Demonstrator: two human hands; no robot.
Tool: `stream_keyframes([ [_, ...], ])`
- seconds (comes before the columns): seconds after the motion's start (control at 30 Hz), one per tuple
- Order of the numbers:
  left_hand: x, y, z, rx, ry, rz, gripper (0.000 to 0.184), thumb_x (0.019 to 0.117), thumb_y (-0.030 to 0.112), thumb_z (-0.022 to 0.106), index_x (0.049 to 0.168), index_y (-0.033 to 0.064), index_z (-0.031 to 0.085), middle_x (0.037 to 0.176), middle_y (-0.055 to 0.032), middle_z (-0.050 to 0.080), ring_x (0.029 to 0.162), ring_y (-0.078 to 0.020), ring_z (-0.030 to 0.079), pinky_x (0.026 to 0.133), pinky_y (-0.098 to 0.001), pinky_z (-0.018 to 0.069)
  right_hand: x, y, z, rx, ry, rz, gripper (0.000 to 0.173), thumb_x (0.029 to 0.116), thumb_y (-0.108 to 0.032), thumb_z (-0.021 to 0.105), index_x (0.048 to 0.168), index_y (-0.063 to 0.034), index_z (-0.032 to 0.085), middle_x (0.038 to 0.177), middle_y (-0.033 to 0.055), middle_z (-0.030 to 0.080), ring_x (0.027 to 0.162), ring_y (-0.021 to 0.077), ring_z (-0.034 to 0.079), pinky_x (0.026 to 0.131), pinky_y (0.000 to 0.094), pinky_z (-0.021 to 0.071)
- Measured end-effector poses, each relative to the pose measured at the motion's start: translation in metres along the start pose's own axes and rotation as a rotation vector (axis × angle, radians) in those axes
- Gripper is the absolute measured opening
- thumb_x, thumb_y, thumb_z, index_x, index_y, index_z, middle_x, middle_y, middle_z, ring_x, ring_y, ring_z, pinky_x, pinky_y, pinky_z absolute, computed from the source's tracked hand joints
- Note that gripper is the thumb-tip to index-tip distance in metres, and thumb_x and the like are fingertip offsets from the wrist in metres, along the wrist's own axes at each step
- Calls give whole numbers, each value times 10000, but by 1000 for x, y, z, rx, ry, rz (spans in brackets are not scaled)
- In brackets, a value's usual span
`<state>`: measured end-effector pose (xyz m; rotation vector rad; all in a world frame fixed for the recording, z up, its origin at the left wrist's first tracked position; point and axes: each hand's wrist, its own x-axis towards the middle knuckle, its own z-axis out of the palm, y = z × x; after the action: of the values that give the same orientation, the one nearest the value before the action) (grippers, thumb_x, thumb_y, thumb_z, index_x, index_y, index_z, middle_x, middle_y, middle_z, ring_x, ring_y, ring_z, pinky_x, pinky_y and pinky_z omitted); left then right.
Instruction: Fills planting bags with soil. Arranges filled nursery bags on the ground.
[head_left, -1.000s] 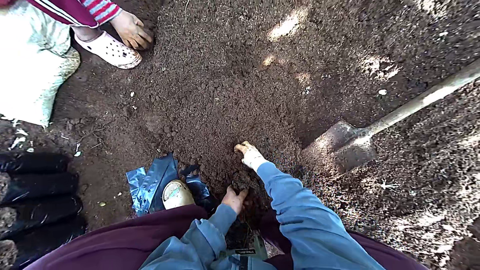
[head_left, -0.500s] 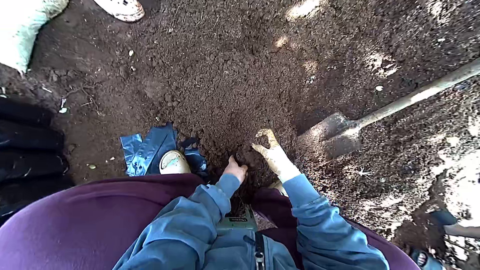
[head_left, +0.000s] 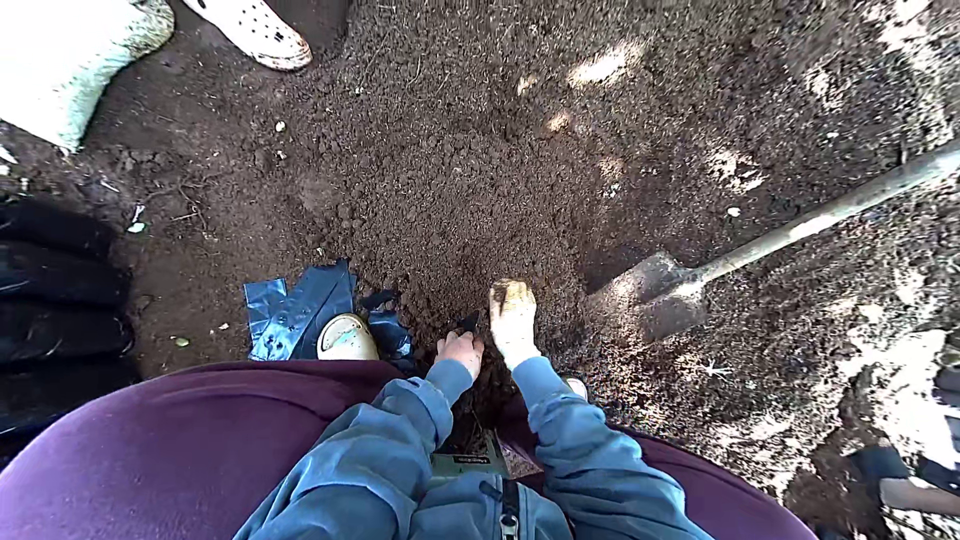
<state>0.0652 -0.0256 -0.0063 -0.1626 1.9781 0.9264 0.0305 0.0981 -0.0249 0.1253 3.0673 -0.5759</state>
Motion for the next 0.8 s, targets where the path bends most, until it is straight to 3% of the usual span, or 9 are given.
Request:
stream_keyframes([
  [0.1, 2, -2, 1, 7, 57, 22, 451, 1124, 277, 353, 1465, 57, 552, 1654, -150, 354, 1532, -389, 298, 1204, -578, 307, 2, -14, 15, -168, 17, -86, 317, 1023, -235, 569, 1256, -71, 707, 1248, 211, 680, 1238, 420, 607, 1174, 605, 335],
  [0.2, 4, -7, 1, 16, 67, 57, 439, 1119, 299, 363, 1438, 95, 585, 1659, -113, 355, 1533, -378, 294, 1189, -599, 314, 14, -12, 12, -192, -78, -49, 354, 1059, -305, 527, 1303, -97, 678, 1287, 194, 665, 1256, 394, 599, 1182, 594, 327],
  [0.33, 0, -2, -13, -9, 21, 13, 616, 1121, 482, 272, 1424, 54, 594, 1515, -200, 534, 1463, -369, 438, 1203, -599, 301, 29, 10, -24, 348, -86, 158, 421, 1089, -227, 475, 1416, 33, 525, 1405, 235, 588, 1326, 325, 571, 1151, 464, 438],
  [0.4, 0, 4, -19, 21, -80, -43, 697, 1114, 536, 258, 1451, -6, 539, 1505, -249, 523, 1453, -377, 456, 1196, -592, 326, 32, 28, -41, 660, -90, 339, 476, 1103, -181, 452, 1543, -15, 382, 1483, 245, 517, 1256, 302, 626, 1046, 445, 530],
  [0.47, 1, 11, -22, 45, -133, -23, 628, 1137, 442, 272, 1456, -47, 506, 1509, -269, 506, 1452, -373, 457, 1198, -564, 332, 36, 44, -55, 870, -132, 484, 493, 1102, -122, 445, 1576, -46, 331, 1553, 232, 430, 1236, 297, 624, 993, 434, 553],
  [0.57, 4, 16, -18, 18, -63, 25, 517, 1147, 329, 305, 1420, -47, 533, 1459, -271, 545, 1403, -373, 505, 1174, -546, 368, 37, 63, -60, 912, -159, 522, 402, 1089, -103, 490, 1470, 18, 456, 1360, 225, 576, 1026, 213, 700, 870, 342, 598],
  [0.67, 11, 22, -24, -71, -2, -20, 484, 1145, 287, 321, 1440, -42, 519, 1470, -265, 534, 1387, -369, 522, 1151, -536, 412, 28, 72, -61, 836, -150, 554, 394, 1072, -161, 559, 1395, 62, 521, 1175, 220, 668, 890, 192, 714, 803, 326, 602],
  [0.73, 12, 30, -36, -152, 19, -58, 460, 1145, 265, 334, 1448, -33, 509, 1478, -257, 520, 1364, -356, 539, 1121, -515, 452, 21, 83, -58, 735, -148, 572, 434, 1067, -222, 582, 1400, 51, 534, 1196, 223, 670, 923, 221, 706, 844, 358, 586],
  [0.8, 6, 42, -56, -122, 18, -62, 429, 1135, 218, 368, 1458, -28, 505, 1496, -254, 506, 1366, -356, 546, 1117, -506, 472, 16, 94, -56, 645, -140, 558, 483, 1054, -266, 606, 1427, 34, 540, 1318, 241, 635, 1091, 286, 681, 969, 436, 550],
])
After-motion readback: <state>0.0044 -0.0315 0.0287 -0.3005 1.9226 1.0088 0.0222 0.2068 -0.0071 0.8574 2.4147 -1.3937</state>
